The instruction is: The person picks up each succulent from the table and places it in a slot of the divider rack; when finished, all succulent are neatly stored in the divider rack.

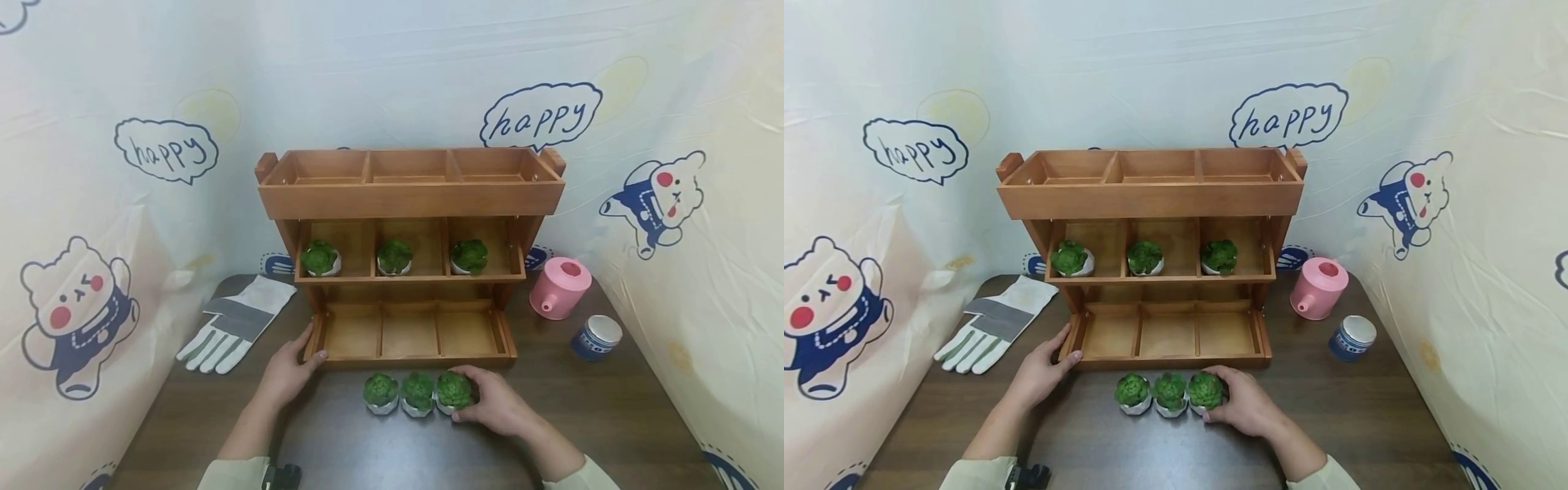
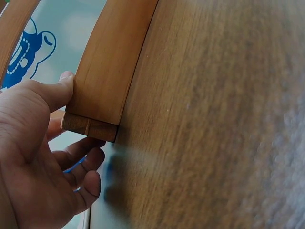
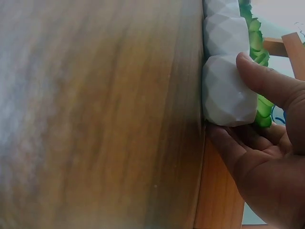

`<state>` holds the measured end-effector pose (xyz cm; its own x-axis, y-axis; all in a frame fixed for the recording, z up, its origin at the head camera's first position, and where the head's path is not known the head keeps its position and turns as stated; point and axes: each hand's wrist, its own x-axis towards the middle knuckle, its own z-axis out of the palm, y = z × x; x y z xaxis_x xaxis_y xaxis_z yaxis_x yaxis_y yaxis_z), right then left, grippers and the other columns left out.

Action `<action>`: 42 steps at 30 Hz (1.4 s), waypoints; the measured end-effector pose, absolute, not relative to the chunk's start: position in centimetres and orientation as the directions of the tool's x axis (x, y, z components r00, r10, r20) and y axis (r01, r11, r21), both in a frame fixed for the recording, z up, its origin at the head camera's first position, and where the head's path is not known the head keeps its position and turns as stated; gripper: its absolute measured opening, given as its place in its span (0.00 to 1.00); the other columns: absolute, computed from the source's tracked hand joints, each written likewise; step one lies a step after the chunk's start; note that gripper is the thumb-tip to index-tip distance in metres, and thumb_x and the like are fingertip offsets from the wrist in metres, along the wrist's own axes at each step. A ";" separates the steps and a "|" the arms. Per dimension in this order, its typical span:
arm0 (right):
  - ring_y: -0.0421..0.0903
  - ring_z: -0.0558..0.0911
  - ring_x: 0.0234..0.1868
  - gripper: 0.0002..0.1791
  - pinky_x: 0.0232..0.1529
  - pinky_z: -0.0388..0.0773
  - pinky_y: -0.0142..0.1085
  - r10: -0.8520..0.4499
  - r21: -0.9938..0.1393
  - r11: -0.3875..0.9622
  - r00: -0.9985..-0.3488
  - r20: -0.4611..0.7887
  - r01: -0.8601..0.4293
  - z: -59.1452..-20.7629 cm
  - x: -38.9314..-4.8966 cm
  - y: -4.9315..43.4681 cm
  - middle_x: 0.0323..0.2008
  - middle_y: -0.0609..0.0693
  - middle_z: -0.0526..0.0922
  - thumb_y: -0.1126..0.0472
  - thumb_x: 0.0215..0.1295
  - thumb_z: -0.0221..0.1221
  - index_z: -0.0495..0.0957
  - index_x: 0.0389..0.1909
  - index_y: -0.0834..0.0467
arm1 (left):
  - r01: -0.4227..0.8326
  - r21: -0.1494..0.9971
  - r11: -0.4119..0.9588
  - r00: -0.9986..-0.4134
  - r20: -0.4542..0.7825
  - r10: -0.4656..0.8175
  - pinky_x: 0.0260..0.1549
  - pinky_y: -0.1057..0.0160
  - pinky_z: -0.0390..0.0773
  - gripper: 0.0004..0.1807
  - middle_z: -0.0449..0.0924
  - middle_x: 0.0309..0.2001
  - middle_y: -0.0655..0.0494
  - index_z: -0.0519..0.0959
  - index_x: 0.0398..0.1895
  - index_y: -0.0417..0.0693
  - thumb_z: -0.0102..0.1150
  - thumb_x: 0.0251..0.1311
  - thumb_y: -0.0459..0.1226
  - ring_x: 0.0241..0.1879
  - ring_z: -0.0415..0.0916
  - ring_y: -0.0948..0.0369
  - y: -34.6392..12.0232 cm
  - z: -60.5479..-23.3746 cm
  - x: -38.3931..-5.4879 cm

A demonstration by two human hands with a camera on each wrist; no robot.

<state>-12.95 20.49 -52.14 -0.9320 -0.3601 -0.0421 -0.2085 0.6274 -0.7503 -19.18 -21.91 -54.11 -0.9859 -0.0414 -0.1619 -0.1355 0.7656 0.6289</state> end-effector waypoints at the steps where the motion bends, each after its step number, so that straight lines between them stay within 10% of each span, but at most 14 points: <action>1: 0.45 0.83 0.50 0.41 0.56 0.78 0.50 -0.360 -0.751 0.626 -0.932 -0.041 -0.209 -52.1 -13.0 20.5 0.50 0.45 0.85 0.55 0.42 0.83 0.79 0.61 0.52 | -0.134 0.630 0.765 -0.986 -0.160 -0.041 0.68 0.27 0.58 0.45 0.59 0.76 0.30 0.54 0.84 0.57 0.60 0.71 0.58 0.75 0.55 0.30 -21.9 -54.1 -19.2; 42: 0.41 0.83 0.48 0.40 0.55 0.80 0.44 -0.272 -0.766 0.625 -0.962 -0.035 -0.149 -50.4 -13.7 21.7 0.50 0.43 0.86 0.47 0.42 0.83 0.82 0.59 0.54 | -0.133 0.638 0.759 -0.986 -0.159 -0.038 0.68 0.27 0.58 0.44 0.58 0.76 0.30 0.54 0.84 0.58 0.60 0.71 0.57 0.75 0.54 0.30 -22.0 -54.2 -19.1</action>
